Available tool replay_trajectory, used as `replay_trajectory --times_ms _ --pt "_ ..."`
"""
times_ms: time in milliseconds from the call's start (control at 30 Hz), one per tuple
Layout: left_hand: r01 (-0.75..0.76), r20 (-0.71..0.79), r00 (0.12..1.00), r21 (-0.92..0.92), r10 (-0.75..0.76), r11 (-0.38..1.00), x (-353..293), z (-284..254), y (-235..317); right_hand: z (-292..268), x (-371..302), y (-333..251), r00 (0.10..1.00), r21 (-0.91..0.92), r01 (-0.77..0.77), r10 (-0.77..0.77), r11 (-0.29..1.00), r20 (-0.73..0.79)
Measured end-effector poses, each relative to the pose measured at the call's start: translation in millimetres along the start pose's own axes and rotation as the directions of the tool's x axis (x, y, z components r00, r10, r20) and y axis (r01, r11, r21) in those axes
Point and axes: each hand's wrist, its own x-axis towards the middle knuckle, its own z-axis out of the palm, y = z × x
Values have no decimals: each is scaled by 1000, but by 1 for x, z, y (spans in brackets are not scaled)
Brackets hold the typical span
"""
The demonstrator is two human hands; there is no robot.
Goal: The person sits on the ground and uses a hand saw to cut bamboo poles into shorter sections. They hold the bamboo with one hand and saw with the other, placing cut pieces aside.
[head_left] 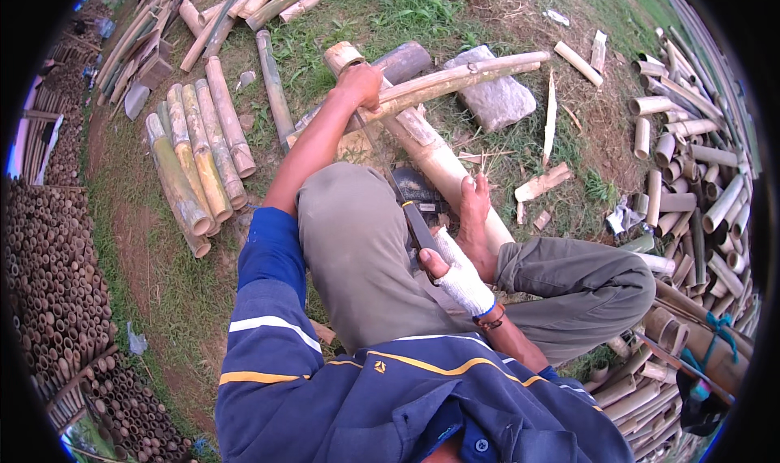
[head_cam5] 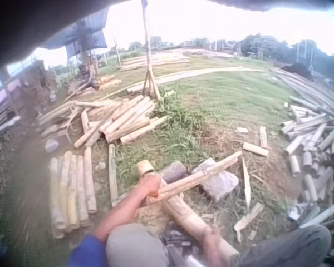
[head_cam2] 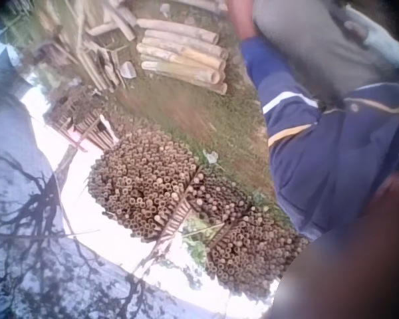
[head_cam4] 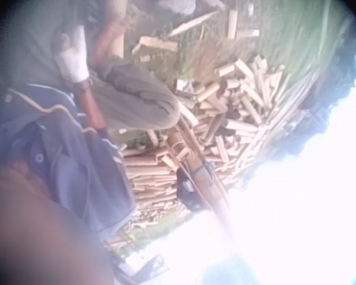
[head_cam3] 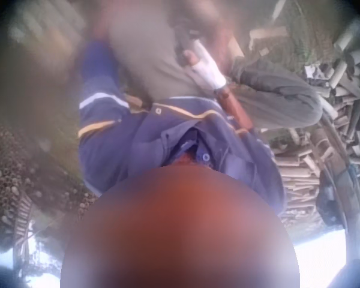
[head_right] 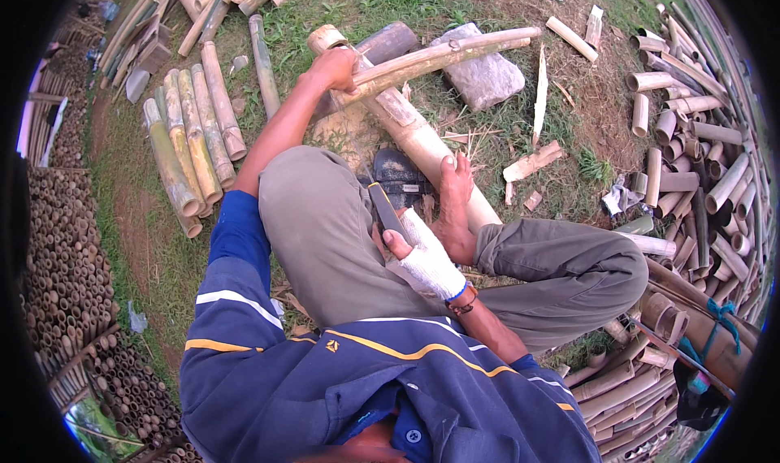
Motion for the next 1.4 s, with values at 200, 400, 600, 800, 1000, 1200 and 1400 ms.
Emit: replay_trajectory --times_ms 200,400,600,800,1000,1200,1400 --pt "46 -6 999 13 -46 999 8 11 -16 6 -1 -1 998 10 69 -69 998 -13" --pt "60 25 998 30 -61 998 3 0 -4 9 0 7 997 35 73 -71 997 -41" --pt "67 24 997 58 -68 996 7 5 -2 14 17 -2 992 21 50 -48 999 -114" --pt "44 14 999 35 -44 998 7 5 -10 9 3 9 988 -75 59 -69 995 -136" --pt "-120 -196 975 -79 103 990 -3 22 7 2 -6 21 974 -370 157 -205 916 -94" --pt "-410 -277 912 -620 302 669 -18 49 60 0 -4 18 975 -495 172 -217 852 -35" --pt "-488 -290 870 -617 398 617 -7 54 84 -10 -1 56 947 -534 134 -267 835 -181"
